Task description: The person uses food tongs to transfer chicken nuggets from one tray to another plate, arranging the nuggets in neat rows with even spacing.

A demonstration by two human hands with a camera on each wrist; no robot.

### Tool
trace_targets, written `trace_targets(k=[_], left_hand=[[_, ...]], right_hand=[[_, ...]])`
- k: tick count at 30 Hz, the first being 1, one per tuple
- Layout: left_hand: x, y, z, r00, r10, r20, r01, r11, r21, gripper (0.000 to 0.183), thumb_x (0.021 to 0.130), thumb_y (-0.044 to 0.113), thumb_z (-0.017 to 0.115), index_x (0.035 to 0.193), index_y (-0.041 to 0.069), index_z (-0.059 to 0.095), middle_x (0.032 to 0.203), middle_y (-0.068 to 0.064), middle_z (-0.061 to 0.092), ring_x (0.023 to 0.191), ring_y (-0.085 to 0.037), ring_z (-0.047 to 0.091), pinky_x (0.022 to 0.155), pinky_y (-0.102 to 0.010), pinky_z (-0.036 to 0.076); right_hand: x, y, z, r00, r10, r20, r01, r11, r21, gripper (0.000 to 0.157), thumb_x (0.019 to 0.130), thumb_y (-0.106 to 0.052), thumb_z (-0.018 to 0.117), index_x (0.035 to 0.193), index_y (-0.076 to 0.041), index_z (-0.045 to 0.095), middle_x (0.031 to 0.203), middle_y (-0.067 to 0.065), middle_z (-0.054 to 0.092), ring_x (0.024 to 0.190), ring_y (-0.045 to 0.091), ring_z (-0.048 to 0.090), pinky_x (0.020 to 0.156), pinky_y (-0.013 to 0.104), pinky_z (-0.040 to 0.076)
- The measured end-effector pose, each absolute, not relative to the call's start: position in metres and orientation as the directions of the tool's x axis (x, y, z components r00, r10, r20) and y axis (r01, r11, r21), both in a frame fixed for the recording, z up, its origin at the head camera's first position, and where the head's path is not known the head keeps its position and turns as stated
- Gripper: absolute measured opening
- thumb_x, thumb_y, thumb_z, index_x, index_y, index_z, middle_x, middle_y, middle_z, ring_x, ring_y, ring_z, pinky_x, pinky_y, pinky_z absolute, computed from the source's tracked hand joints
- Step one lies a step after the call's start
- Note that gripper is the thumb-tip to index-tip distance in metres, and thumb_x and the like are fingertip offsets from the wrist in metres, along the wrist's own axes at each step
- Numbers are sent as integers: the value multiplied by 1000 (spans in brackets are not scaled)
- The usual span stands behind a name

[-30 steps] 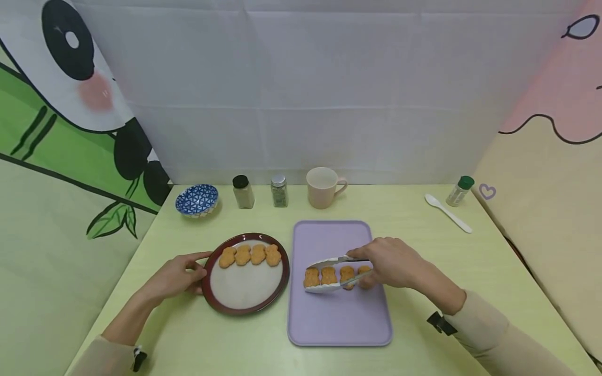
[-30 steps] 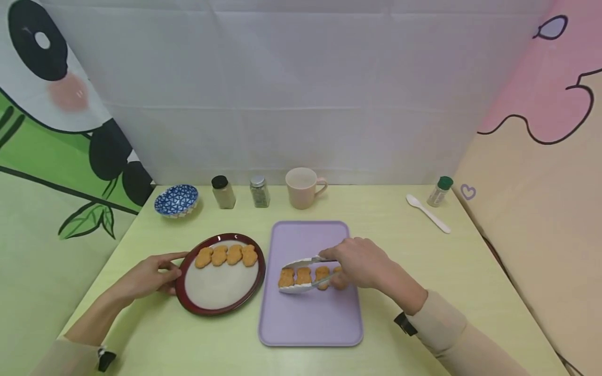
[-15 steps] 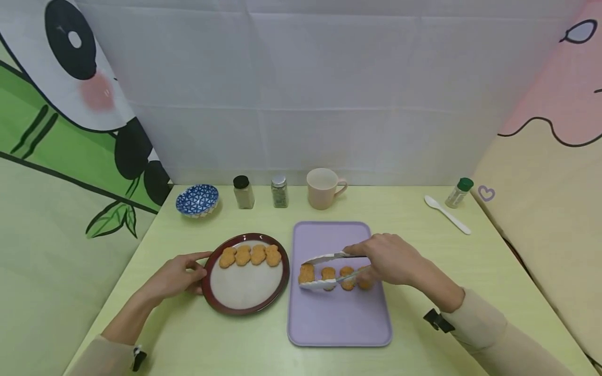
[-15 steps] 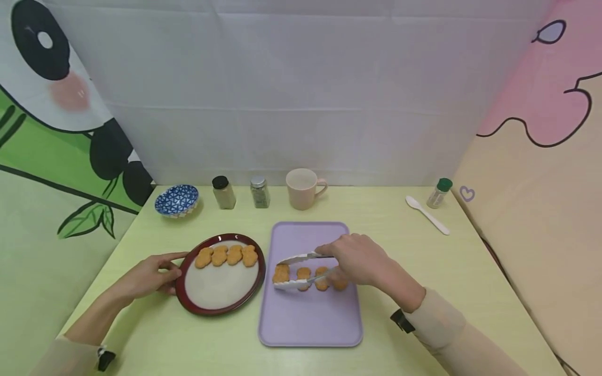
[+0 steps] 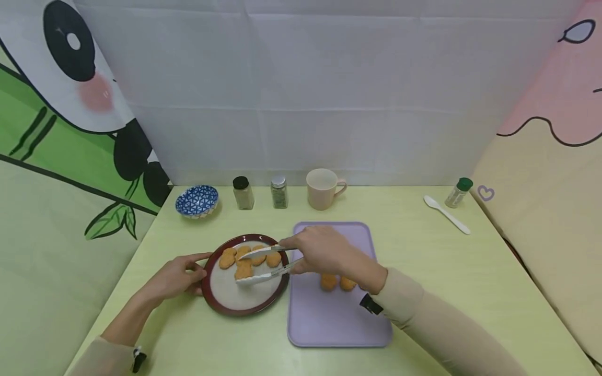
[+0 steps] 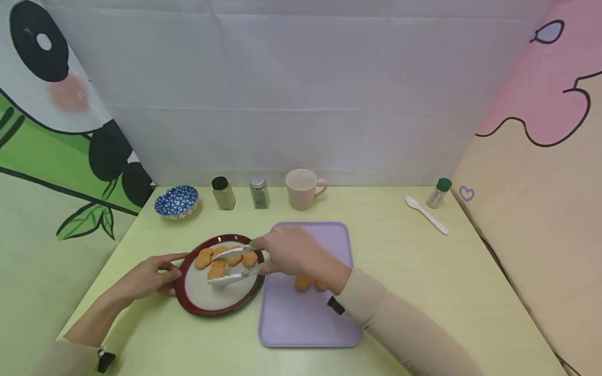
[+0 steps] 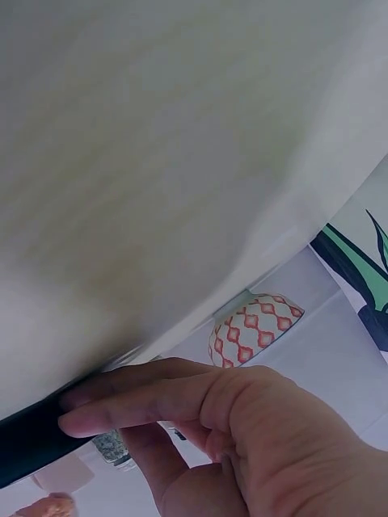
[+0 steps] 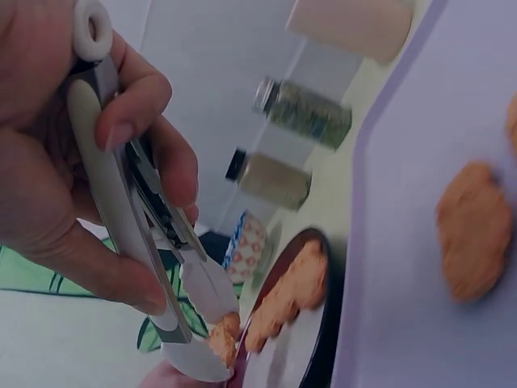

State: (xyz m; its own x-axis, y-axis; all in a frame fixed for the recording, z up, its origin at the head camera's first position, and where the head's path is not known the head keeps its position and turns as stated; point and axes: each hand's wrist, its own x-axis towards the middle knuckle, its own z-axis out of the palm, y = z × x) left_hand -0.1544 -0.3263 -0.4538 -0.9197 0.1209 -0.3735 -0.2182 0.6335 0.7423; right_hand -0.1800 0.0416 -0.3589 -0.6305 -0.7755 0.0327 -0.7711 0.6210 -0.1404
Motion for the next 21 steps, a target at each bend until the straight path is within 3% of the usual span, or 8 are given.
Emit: trace_targets(k=[4, 11, 21], left_hand=[[-154, -327, -454, -919, 121, -376, -222, 630, 745, 50, 95, 10, 54, 143, 11, 41, 97, -13, 60, 67, -23, 64, 58, -32, 49], [-153, -325, -452, -924, 147, -352, -191, 621, 761, 50, 95, 10, 54, 143, 8, 39, 96, -12, 60, 67, -23, 63, 56, -32, 49], [-151, -324, -452, -926, 131, -353, -196, 634, 748, 50, 95, 10, 54, 143, 9, 40, 95, -12, 60, 66, -22, 63, 55, -30, 47]], right_hand=[[-179, 15, -364, -619, -785, 9, -778, 612, -140, 59, 75, -50, 74, 129, -32, 58, 85, -15, 62, 70, 7, 51, 60, 29, 43], [-175, -14, -376, -605, -796, 20, -794, 600, -96, 44, 74, -51, 75, 111, -32, 64, 69, -16, 52, 64, 6, 50, 51, 27, 40], [-172, -22, -391, -623, -782, 9, -779, 619, -105, 48, 73, -50, 76, 116, -32, 65, 96, -14, 67, 74, 7, 58, 55, 29, 44]])
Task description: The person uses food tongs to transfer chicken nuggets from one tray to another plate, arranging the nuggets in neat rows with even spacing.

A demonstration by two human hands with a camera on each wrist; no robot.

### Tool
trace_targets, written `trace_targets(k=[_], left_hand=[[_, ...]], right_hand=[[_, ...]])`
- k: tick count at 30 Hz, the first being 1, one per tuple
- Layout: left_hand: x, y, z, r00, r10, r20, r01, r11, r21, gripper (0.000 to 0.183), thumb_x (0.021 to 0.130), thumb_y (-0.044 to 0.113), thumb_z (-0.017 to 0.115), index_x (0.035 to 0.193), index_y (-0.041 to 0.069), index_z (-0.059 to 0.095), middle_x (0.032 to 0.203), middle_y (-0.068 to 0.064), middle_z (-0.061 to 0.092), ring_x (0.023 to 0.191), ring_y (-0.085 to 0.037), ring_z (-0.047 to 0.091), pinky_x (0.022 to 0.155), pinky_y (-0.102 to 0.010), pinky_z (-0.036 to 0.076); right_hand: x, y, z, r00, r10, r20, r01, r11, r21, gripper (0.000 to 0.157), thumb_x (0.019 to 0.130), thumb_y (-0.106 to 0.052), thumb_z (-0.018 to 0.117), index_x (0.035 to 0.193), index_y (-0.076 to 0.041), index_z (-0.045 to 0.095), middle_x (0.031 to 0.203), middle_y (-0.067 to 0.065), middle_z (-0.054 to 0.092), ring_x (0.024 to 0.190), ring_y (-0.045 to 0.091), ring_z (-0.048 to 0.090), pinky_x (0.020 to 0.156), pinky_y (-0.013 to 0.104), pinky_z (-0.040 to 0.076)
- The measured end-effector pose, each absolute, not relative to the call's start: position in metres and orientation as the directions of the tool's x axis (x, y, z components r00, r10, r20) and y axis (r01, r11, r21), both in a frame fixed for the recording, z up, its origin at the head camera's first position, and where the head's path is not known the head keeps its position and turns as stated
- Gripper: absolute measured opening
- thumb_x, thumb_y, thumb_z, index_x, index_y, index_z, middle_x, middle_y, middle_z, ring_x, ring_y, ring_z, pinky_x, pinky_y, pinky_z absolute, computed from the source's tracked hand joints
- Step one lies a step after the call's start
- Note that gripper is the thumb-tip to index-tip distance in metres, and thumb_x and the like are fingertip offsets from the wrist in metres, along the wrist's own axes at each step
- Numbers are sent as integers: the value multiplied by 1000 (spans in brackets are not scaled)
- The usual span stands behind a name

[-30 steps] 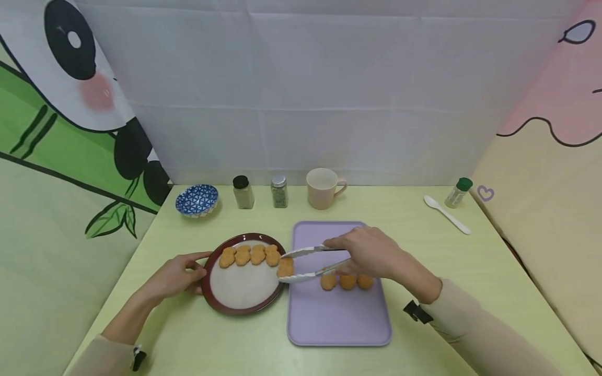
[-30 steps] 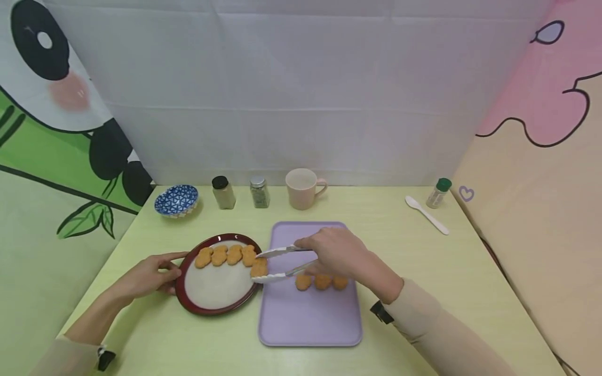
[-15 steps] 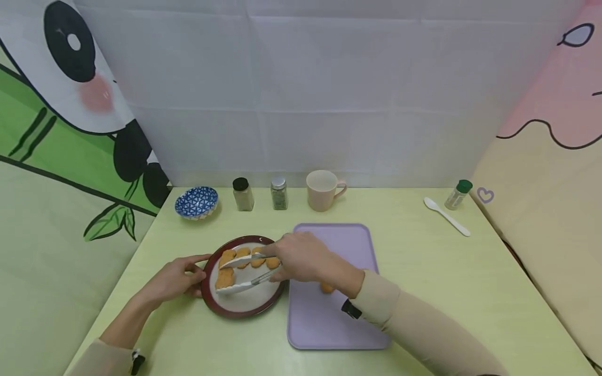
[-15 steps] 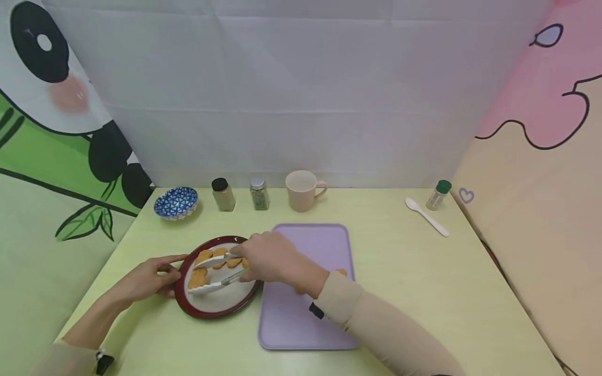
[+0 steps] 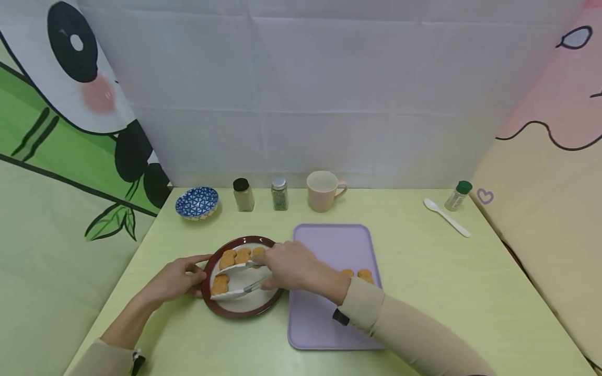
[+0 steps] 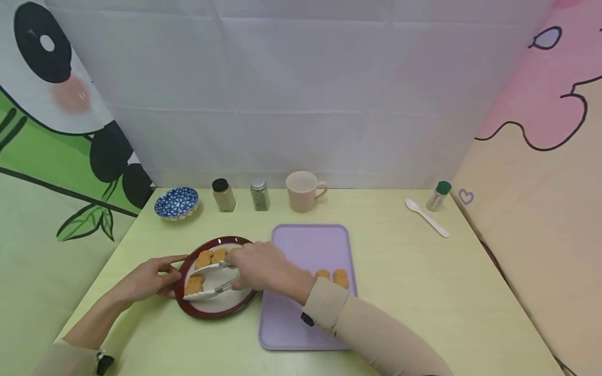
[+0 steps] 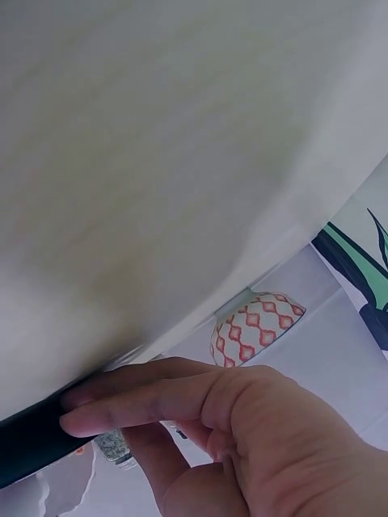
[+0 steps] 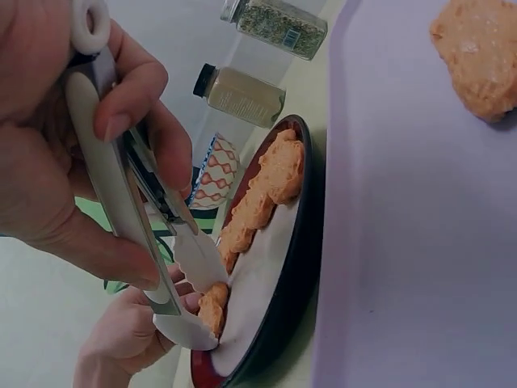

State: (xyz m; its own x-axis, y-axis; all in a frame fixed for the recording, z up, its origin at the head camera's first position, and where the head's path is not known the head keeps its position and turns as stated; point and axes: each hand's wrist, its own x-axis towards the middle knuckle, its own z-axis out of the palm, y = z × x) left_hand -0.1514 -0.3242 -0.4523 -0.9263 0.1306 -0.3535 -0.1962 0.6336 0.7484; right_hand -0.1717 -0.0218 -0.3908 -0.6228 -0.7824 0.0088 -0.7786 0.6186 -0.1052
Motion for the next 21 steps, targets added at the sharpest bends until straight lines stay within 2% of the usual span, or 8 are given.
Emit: trace_targets(k=[8, 10, 15, 21], left_hand=[[-153, -324, -453, -923, 122, -365, -207, 643, 738, 51, 94, 10, 54, 143, 10, 40, 96, -12, 59, 67, -22, 63, 57, -31, 48], [-153, -324, -453, -923, 119, -365, -209, 642, 738, 51, 94, 10, 54, 143, 10, 41, 96, -12, 59, 67, -22, 62, 57, -32, 48], [-153, -324, -453, -926, 123, -358, -206, 630, 749, 50, 94, 9, 54, 143, 10, 41, 96, -13, 60, 68, -22, 63, 57, -32, 49], [-152, -323, -452, -926, 133, -354, -197, 628, 752, 50, 94, 8, 55, 142, 8, 41, 95, -12, 60, 67, -22, 63, 57, -31, 49]], right_hand=[[-169, -17, -389, -630, -776, 30, -771, 620, -145, 48, 70, -48, 78, 113, -31, 64, 86, -18, 61, 67, 3, 51, 54, 28, 41], [-167, -13, -386, -631, -775, 28, -769, 620, -158, 53, 70, -49, 79, 117, -31, 63, 87, -18, 62, 69, 2, 52, 55, 27, 41], [-164, 2, -375, -649, -759, 53, -754, 632, -182, 66, 70, -49, 77, 130, -29, 58, 104, -15, 65, 81, 3, 57, 62, 28, 46], [-164, 44, -359, -683, -728, 66, -717, 649, -253, 70, 71, -50, 77, 133, -28, 55, 121, -12, 61, 92, 7, 58, 71, 31, 48]])
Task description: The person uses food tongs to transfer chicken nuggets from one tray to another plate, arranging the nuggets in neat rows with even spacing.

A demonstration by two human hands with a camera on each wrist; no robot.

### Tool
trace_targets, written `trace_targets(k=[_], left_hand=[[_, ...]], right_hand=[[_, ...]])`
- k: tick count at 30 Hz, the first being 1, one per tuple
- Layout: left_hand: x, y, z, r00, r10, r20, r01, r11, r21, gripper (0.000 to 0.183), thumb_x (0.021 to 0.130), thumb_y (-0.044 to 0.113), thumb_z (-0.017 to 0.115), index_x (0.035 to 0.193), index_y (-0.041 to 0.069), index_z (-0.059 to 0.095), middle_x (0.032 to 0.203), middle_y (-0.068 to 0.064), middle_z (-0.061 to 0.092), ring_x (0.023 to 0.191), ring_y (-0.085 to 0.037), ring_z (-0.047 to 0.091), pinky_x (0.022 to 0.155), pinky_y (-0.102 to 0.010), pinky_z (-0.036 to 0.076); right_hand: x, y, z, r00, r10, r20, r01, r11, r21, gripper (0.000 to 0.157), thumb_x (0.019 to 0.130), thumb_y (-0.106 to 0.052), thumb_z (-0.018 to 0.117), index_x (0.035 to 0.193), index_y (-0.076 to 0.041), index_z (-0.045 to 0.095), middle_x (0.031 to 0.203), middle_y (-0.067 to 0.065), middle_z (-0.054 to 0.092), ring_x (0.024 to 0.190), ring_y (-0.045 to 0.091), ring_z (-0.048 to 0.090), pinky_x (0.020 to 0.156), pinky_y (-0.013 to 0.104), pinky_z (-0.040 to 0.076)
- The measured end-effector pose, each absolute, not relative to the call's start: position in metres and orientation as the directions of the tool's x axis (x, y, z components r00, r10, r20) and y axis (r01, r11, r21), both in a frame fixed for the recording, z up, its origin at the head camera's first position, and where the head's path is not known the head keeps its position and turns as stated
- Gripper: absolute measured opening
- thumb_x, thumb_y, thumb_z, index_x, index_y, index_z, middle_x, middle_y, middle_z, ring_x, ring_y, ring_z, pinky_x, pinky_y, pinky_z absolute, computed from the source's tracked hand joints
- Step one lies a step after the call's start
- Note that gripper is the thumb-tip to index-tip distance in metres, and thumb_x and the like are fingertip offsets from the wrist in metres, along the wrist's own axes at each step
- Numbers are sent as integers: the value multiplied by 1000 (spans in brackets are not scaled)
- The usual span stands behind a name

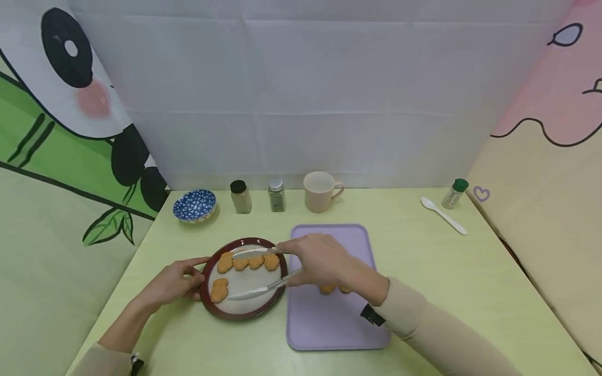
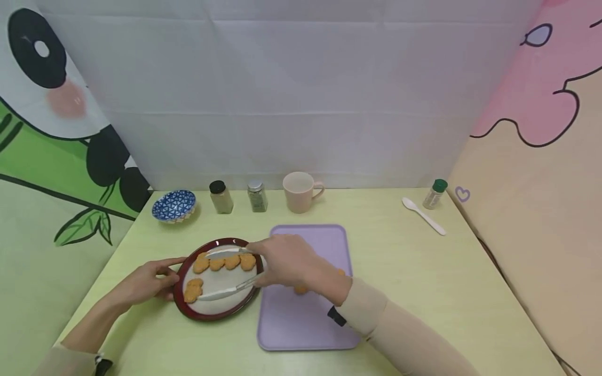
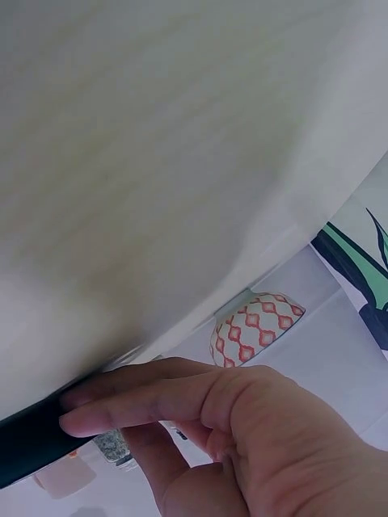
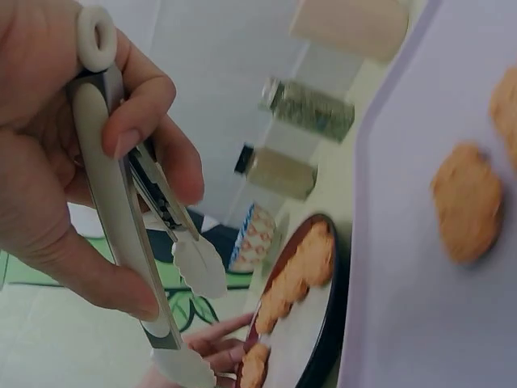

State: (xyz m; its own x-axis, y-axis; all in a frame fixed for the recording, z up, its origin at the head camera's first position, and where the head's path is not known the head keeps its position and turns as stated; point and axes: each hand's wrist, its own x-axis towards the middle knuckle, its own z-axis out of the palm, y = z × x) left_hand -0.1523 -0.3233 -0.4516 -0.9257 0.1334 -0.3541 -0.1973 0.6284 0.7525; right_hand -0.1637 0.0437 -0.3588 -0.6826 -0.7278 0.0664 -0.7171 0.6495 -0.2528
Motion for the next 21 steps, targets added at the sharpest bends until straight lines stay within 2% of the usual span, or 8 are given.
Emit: trace_targets(k=[5, 14, 21], left_hand=[[-153, -322, -450, -926, 128, -355, -202, 627, 753, 50, 94, 8, 55, 142, 8, 41, 95, -12, 60, 67, -22, 63, 57, -32, 50], [-154, -322, -451, -924, 133, -359, -202, 627, 752, 50, 94, 7, 55, 142, 7, 41, 94, -12, 61, 69, -22, 64, 60, -32, 50], [-154, -323, -451, -923, 134, -362, -196, 645, 738, 50, 94, 8, 55, 142, 7, 41, 95, -12, 62, 68, -22, 63, 61, -32, 48]], right_hand=[[-162, 91, -353, -723, -688, 63, -682, 695, -229, 72, 68, -49, 79, 132, -24, 57, 125, -10, 59, 105, 13, 59, 80, 36, 48], [-158, 169, -361, -756, -653, 41, -644, 732, -223, 79, 61, -60, 79, 126, -19, 62, 116, -8, 64, 92, 9, 61, 73, 34, 48], [-157, 199, -373, -763, -646, 8, -632, 745, -214, 68, 63, -43, 84, 123, -16, 64, 115, -5, 65, 96, 14, 63, 74, 37, 50]])
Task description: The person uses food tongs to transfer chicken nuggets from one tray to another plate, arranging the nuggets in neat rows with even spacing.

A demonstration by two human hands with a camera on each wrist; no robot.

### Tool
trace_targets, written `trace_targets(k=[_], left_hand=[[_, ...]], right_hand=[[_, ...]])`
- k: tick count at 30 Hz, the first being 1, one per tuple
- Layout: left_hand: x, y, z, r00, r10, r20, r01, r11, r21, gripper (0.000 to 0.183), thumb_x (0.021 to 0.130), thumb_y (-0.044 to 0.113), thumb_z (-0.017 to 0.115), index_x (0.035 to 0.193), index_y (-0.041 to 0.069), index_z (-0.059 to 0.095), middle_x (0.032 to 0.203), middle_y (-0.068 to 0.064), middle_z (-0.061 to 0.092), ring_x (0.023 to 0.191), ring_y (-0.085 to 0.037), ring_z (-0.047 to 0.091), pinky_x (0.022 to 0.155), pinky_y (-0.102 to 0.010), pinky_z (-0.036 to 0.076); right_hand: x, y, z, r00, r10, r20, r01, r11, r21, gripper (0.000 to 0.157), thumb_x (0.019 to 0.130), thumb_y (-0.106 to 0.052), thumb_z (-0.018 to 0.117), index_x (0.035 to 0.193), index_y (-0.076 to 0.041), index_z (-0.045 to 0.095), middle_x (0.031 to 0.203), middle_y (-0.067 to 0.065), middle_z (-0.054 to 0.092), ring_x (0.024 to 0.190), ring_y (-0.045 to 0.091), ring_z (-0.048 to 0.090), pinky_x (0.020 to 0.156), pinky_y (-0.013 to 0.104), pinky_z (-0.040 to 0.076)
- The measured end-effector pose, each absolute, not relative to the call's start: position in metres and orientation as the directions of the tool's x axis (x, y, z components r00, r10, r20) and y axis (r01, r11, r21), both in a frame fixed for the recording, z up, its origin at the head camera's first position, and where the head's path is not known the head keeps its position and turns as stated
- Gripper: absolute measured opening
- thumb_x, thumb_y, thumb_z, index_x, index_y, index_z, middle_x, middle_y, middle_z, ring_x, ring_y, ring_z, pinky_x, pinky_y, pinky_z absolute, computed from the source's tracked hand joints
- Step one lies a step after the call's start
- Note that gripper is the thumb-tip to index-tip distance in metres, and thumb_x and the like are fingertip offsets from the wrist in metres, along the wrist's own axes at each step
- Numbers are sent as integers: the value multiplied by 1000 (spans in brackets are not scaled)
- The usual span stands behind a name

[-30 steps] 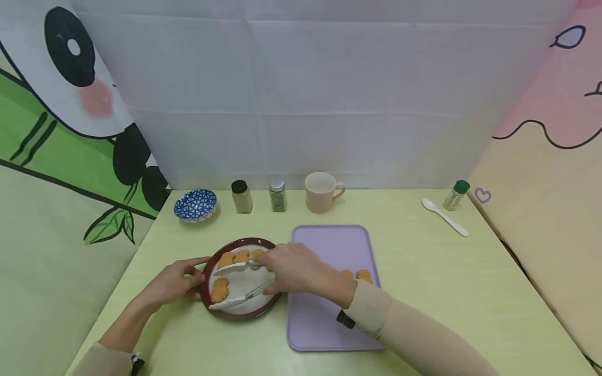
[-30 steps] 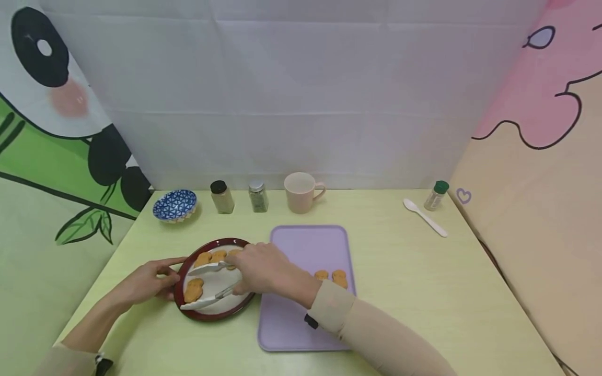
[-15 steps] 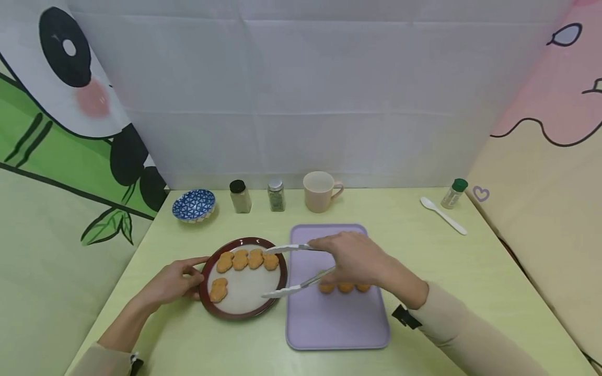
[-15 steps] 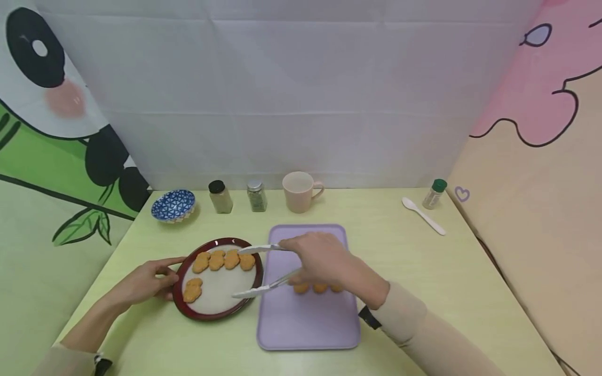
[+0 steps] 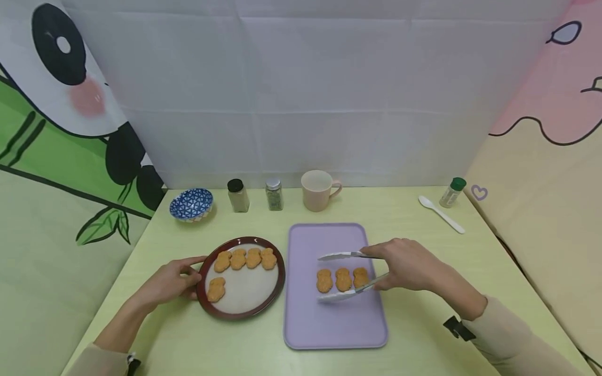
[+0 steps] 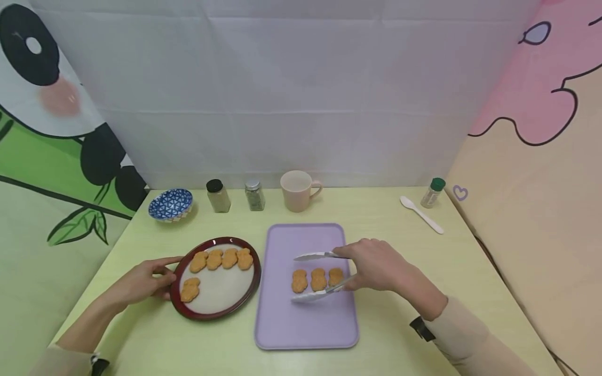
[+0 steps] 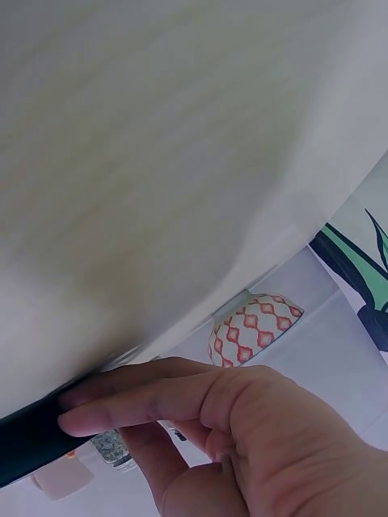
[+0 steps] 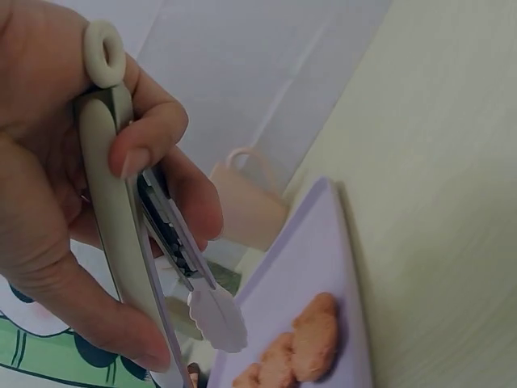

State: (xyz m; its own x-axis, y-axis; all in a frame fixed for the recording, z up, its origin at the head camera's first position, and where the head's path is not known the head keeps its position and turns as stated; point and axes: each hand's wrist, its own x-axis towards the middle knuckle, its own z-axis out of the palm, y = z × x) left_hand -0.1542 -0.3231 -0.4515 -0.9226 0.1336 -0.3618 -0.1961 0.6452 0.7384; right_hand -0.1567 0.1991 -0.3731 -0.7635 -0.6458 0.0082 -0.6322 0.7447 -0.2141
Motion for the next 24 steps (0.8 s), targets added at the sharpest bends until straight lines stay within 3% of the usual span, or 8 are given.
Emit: trace_targets(k=[9, 24], left_hand=[[-155, -324, -451, -922, 131, -365, -201, 644, 738, 51, 94, 8, 55, 142, 7, 41, 94, -12, 61, 68, -23, 63, 60, -32, 49], [-156, -325, -453, -919, 125, -374, -212, 642, 736, 51, 94, 10, 54, 143, 10, 41, 95, -12, 60, 68, -23, 64, 61, -32, 48]], right_hand=[[-157, 208, -382, -751, -660, -10, -644, 736, -209, 60, 67, -42, 82, 119, -16, 67, 106, -5, 68, 76, 3, 58, 59, 28, 45], [-158, 194, -365, -747, -663, 52, -659, 728, -187, 56, 69, -46, 79, 118, -20, 68, 100, -8, 69, 63, 1, 49, 54, 27, 42]])
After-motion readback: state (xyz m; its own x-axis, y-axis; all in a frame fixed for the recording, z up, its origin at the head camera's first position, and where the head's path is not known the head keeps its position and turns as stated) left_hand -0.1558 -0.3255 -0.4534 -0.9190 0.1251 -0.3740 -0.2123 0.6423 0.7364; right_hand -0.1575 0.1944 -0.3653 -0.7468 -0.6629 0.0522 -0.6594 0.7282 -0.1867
